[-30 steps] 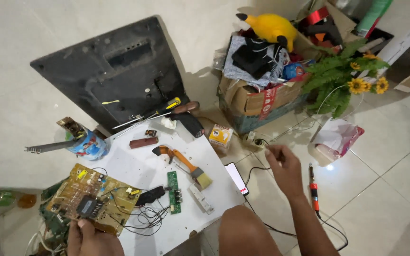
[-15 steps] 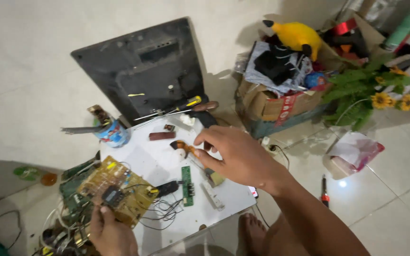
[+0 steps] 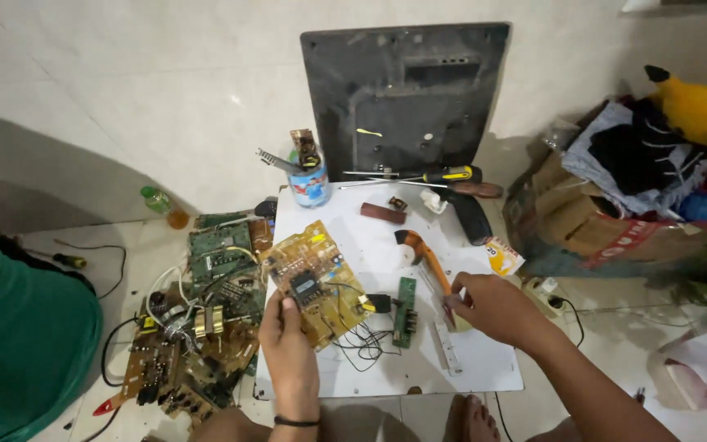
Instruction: Soldering a component onto a circuit board and then cleaning the board with a brush.
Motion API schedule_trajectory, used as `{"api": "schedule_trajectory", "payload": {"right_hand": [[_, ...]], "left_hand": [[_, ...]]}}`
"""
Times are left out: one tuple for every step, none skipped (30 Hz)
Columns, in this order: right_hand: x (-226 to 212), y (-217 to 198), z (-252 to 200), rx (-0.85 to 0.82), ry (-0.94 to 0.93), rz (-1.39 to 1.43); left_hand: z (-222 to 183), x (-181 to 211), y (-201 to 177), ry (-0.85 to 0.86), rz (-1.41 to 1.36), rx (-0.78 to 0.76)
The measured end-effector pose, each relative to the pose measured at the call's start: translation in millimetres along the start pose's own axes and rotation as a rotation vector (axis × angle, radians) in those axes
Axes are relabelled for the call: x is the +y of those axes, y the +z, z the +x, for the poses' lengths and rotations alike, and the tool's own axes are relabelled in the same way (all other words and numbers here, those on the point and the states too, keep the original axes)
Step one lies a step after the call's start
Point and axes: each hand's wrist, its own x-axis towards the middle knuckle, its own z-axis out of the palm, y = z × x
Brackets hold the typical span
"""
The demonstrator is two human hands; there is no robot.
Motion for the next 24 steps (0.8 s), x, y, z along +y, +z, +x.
{"api": "schedule_trajectory", "payload": {"right_hand": [[-0.9,1.3,2.9,0.002,0.038,-0.025],[-1.4,2.5,5.7,0.004,0.077,-0.05],[3.1,8.9,9.5,0.002,0.073,-0.056],[7.7,15.3,13.2,0.041,0.078,-0.049],[11.9,21.8,16.9,0.079,0.082,-0.042],[16.1,29.2,21.8,0.076,0.076,-0.048],[20.2,37.4,26.6,0.103,0.075,-0.066],[24.6,45.6,31.0,0.129,0.074,-0.084],[22.3,46.4,32.9,0.126,0.063,-0.088],[20.0,46.9,34.4,0.099,0.106,-0.099],[16.2,47.2,37.4,0.072,0.146,-0.11],[18.6,48.4,41.2,0.07,0.132,-0.113],[21.1,49.2,45.4,0.058,0.16,-0.078],[23.6,49.9,49.8,0.046,0.188,-0.043],[28.0,49.6,52.9,0.045,0.177,-0.048],[32.6,49.0,56.5,0.033,0.176,-0.025],[37.6,49.2,58.9,0.018,0.178,0.0],[42.4,53.9,62.6,0.015,0.17,-0.005],[47.4,58.3,65.9,0.015,0.154,-0.067],[52.4,62.7,69.1,0.015,0.138,-0.13],[57.6,62.9,72.5,0.018,0.133,-0.132],[62.5,62.9,76.1,0.015,0.166,-0.147],[67.2,62.4,79.6,0.012,0.2,-0.164],[64.1,54.0,74.9,0.013,0.195,-0.168]], "left_hand": [[-0.4,2.2,1.1,-0.018,-0.035,-0.032],[-1.0,4.3,2.5,-0.036,-0.071,-0.064],[-0.7,0.8,1.9,-0.038,-0.076,-0.058],[-0.5,-2.8,1.4,-0.024,-0.021,-0.061],[-0.7,-5.9,0.3,-0.01,0.033,-0.061],[-0.4,-7.2,0.9,-0.012,0.028,-0.054],[-0.3,-8.6,1.0,-0.039,0.011,-0.06],[-0.6,-9.9,1.1,-0.066,-0.005,-0.066],[-1.4,-12.1,1.9,-0.064,-0.009,-0.055],[-2.5,-14.1,2.6,-0.058,0.009,-0.052],[-2.6,-15.0,2.9,-0.05,0.028,-0.047],[-2.4,-17.9,3.1,-0.046,0.025,-0.033],[-1.6,-21.0,4.0,-0.067,-0.088,-0.061],[-0.7,-24.1,4.8,-0.088,-0.2,-0.09],[-1.5,-22.5,5.4,-0.083,-0.206,-0.08],[-2.1,-20.9,6.2,-0.079,-0.161,-0.085],[-3.4,-19.6,6.8,-0.078,-0.115,-0.09],[-3.9,-18.9,7.0,-0.077,-0.118,-0.081],[-4.0,-18.1,7.6,-0.071,-0.109,-0.099],[-4.2,-17.2,8.2,-0.066,-0.1,-0.117],[-4.4,-17.4,8.8,-0.062,-0.103,-0.113],[-4.4,-17.6,9.5,-0.059,-0.118,-0.116],[-4.5,-17.5,10.1,-0.058,-0.135,-0.118],[-4.6,-14.1,10.5,-0.056,-0.139,-0.113]]}}
